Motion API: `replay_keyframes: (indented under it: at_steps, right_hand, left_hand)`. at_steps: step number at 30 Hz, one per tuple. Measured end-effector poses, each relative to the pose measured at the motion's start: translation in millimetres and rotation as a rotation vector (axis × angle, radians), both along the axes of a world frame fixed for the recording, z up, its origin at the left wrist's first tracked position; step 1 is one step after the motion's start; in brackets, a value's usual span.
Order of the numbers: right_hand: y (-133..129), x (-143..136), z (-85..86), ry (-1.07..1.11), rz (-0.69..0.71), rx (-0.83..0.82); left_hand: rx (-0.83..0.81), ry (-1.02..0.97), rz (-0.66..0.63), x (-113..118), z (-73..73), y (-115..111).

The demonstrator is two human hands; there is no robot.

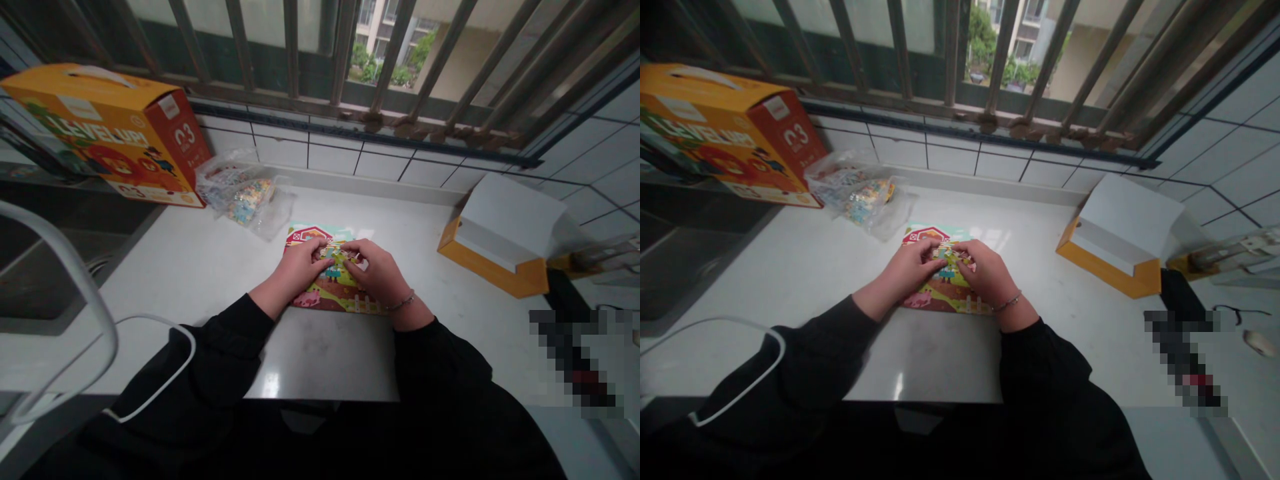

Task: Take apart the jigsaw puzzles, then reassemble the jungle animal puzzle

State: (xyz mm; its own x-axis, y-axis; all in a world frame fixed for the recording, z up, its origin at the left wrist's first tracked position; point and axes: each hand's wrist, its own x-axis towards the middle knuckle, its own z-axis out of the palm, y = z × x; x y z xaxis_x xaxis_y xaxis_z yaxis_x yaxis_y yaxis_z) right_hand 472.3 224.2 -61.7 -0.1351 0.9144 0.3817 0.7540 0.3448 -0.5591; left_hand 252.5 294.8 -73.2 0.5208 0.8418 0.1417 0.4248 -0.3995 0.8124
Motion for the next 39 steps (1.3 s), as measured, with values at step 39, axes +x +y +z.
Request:
replay_keyframes:
  at_steps: [39]
  right_hand:
    - [15.9, 11.8, -1.4, 0.258, -0.09, -0.218]
  left_hand:
    - [-0.121, -0.107, 0.12, -9.6, 1.0, 9.5]
